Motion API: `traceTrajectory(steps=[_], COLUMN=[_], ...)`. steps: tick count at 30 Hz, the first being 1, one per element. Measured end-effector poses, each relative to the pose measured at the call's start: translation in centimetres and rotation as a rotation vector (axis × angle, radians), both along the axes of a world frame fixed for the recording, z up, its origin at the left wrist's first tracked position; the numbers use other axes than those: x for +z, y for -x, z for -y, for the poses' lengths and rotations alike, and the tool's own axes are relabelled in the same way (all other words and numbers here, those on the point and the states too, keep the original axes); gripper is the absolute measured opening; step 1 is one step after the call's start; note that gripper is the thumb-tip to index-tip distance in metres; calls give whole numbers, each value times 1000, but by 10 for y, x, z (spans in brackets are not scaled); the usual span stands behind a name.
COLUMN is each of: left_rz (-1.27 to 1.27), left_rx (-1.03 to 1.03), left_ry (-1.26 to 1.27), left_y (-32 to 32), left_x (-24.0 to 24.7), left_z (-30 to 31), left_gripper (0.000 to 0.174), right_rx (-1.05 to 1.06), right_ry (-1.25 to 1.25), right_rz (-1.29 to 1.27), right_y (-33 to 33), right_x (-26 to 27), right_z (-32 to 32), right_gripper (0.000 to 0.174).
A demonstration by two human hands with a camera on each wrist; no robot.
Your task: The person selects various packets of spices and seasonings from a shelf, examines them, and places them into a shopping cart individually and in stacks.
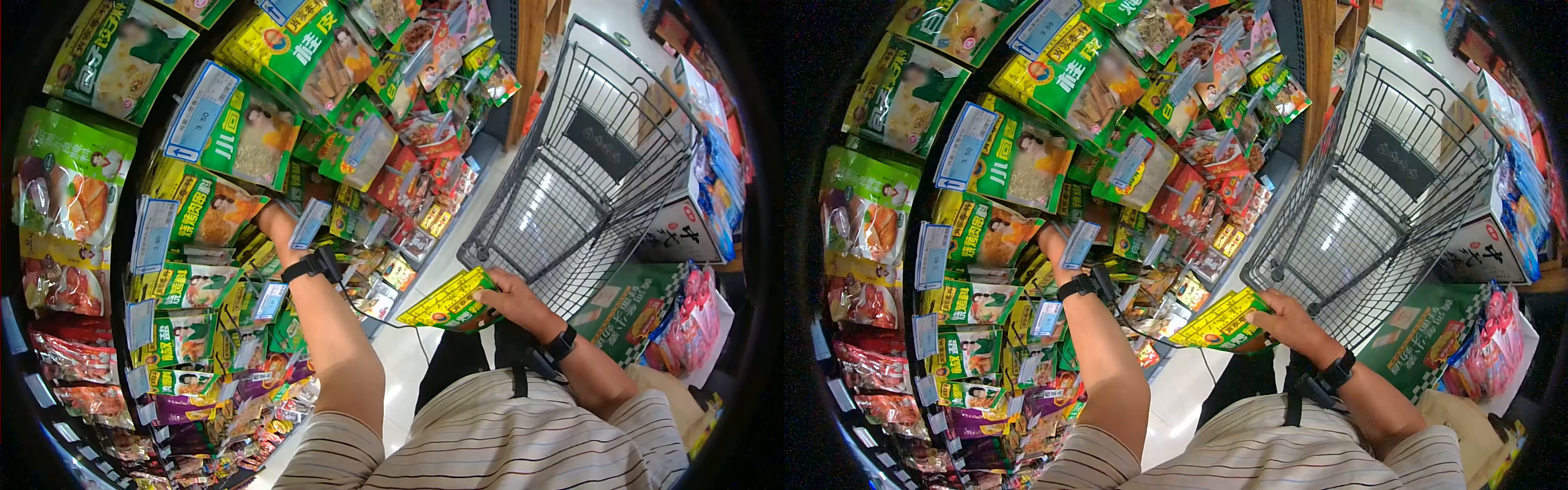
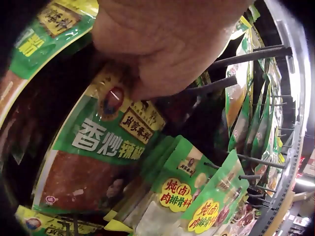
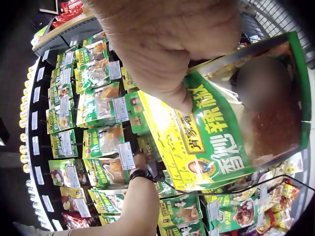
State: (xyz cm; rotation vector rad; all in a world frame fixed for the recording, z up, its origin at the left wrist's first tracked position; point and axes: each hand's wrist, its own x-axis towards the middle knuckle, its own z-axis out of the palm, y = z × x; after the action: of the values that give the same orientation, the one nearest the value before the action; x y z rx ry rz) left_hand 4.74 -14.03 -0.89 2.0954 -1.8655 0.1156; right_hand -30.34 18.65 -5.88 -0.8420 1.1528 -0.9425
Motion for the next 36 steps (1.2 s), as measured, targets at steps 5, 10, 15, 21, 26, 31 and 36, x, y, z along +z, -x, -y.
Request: traceTrajectory(steps=[5, 10, 15, 21, 26, 31, 36], left_rz=[-43, -577, -274, -1172, -391, -136, -324], left_rx=[-17, -85, -114, -210, -284, -211, -136], left_ry=[97, 300, 321, 255, 361, 510, 531], left_y=[0, -47, 0, 17, 36, 55, 79], left_x=[-4, -67, -13, -7, 12, 19, 19], left_z=[-9, 27, -22, -42, -75, -97, -121], left_gripper=[12, 14, 31, 28, 33, 44, 50], right_rx=[20, 21, 35, 54, 73, 80, 91], right_ry=[1, 1, 61, 51, 74, 55, 48], right_rz=[18, 18, -33, -37, -36, -24, -28], right_y=[1, 2, 2, 1, 0, 1, 4], right_x=[10, 12, 8, 14, 11, 9, 6], right_z=[-4, -9, -12, -10, -6, -3, 1], right_gripper=[31, 30, 26, 24, 25, 25, 27])
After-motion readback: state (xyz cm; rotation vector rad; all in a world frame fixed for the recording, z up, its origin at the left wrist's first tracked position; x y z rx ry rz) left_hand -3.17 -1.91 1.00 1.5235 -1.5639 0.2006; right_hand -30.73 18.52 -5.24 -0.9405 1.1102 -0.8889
